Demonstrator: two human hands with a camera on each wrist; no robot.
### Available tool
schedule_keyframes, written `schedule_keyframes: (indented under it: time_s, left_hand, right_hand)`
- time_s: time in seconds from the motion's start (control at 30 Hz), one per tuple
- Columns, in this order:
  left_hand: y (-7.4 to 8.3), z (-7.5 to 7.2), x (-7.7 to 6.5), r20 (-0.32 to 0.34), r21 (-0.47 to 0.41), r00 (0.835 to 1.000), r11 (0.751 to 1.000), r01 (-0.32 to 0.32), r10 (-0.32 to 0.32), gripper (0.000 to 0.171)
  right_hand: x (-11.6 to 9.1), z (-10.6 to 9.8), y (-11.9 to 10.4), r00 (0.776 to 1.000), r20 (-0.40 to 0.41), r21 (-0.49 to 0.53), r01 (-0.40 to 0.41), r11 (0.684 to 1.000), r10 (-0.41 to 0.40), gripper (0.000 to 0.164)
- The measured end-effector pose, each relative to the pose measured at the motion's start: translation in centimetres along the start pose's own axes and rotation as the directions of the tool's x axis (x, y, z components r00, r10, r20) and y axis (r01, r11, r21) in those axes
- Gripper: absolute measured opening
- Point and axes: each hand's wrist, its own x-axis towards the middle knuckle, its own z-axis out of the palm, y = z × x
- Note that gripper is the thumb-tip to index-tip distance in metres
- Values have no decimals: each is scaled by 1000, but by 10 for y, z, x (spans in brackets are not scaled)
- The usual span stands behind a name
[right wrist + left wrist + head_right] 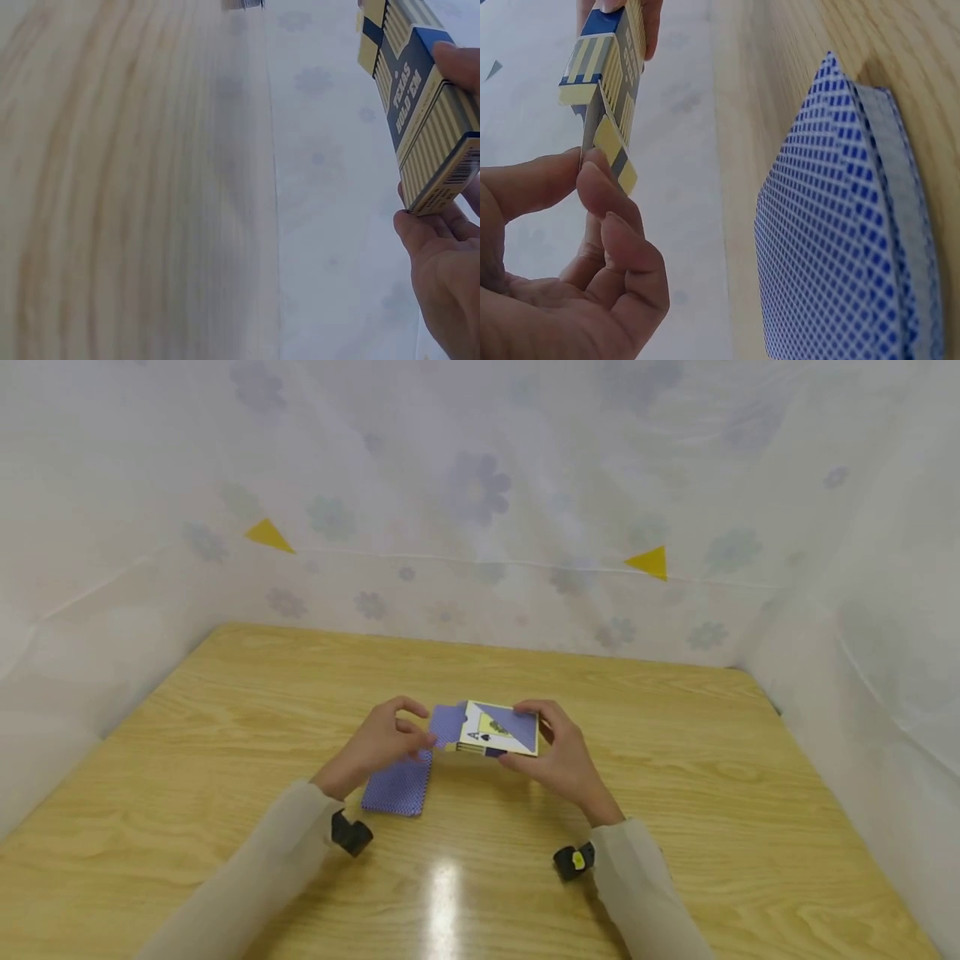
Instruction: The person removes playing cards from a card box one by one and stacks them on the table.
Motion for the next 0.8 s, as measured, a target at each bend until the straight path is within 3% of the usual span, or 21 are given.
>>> schedule_keyframes:
  time_s: [0.3, 0.5, 0.8]
  left_hand:
    - [-9, -13, -3, -110, -54, 994, 998, -28, 22, 34]
    - [-15, -23, -5, -163, -35, 985, 997, -65, 58, 30]
    - [-20, -32, -6, -242, -6, 969, 999, -52, 49, 28]
  right_hand:
    - [0, -2, 0, 1000, -14, 26, 3, 1000, -3, 61]
    - [0, -3, 1, 1000, -19, 19, 4, 1000, -4, 61]
    - [1, -2, 1, 1000, -16, 25, 11, 1000, -10, 61]
